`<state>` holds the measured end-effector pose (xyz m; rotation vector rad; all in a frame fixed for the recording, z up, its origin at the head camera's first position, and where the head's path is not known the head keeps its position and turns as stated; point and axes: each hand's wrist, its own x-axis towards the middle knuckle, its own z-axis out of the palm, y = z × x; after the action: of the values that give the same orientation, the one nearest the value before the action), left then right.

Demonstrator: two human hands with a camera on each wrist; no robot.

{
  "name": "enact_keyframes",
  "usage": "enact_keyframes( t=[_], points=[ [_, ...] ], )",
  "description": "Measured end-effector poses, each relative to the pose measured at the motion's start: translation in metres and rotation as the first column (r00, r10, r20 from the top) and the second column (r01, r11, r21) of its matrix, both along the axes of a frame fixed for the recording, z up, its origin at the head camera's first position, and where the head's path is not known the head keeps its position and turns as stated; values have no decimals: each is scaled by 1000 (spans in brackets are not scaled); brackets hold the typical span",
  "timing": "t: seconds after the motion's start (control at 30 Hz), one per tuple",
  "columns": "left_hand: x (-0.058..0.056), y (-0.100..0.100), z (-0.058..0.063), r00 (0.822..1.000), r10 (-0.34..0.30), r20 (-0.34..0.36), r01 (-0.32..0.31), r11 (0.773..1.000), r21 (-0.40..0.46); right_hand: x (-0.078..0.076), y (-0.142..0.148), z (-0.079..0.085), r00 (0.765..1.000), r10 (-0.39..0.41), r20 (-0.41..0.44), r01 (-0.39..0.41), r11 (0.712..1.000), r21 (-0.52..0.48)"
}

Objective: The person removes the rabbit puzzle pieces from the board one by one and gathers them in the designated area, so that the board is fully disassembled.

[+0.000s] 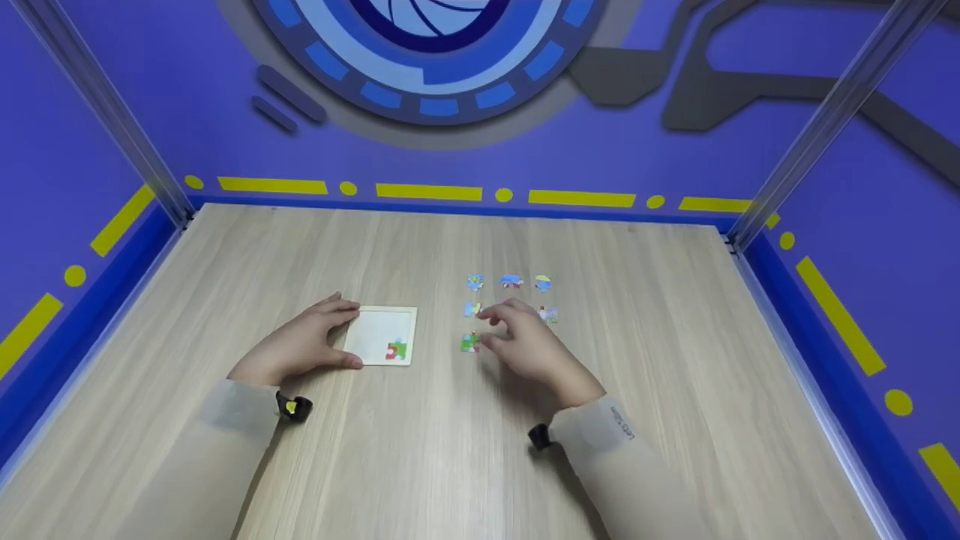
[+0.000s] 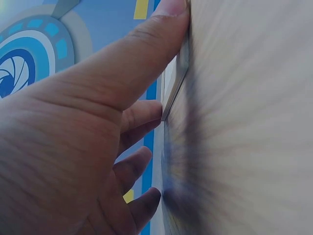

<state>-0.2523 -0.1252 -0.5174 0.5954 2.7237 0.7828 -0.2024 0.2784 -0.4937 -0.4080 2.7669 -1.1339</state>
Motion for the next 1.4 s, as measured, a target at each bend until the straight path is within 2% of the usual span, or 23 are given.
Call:
enact_keyframes(
  t=[0.3,0.5,0.6,0.73,0.9,1.1,1.27,1.4],
  points=[
    [0,0,-1,1000,3,-1,-3,1000,-9,-7,-48,14,999,4,-38,-8,993,-119],
    [-2,0,-1,1000,11,-12,-11,1000,-11,-13,-87,21,999,-26,-26,18,959,-281],
    [-3,1,-2,1000,14,-13,-14,1000,-7,-15,-107,19,999,-42,-6,36,933,-358],
    [-3,0,-3,1000,10,-14,-10,1000,-2,-13,-127,9,998,-50,26,56,910,-411],
    [-2,-1,-2,1000,-5,-27,5,1000,5,-10,-138,-6,996,-27,80,59,899,-435],
    [-2,-3,-3,1000,-11,-22,11,1000,0,-12,-142,-23,997,-23,75,48,932,-360],
    [-4,-3,-4,999,-18,-35,17,1000,-10,-14,-141,-32,999,-10,41,19,973,-229],
    [-3,-3,-4,999,-22,-41,21,1000,-12,-13,-143,-35,1000,27,13,-25,995,-101]
  ],
)
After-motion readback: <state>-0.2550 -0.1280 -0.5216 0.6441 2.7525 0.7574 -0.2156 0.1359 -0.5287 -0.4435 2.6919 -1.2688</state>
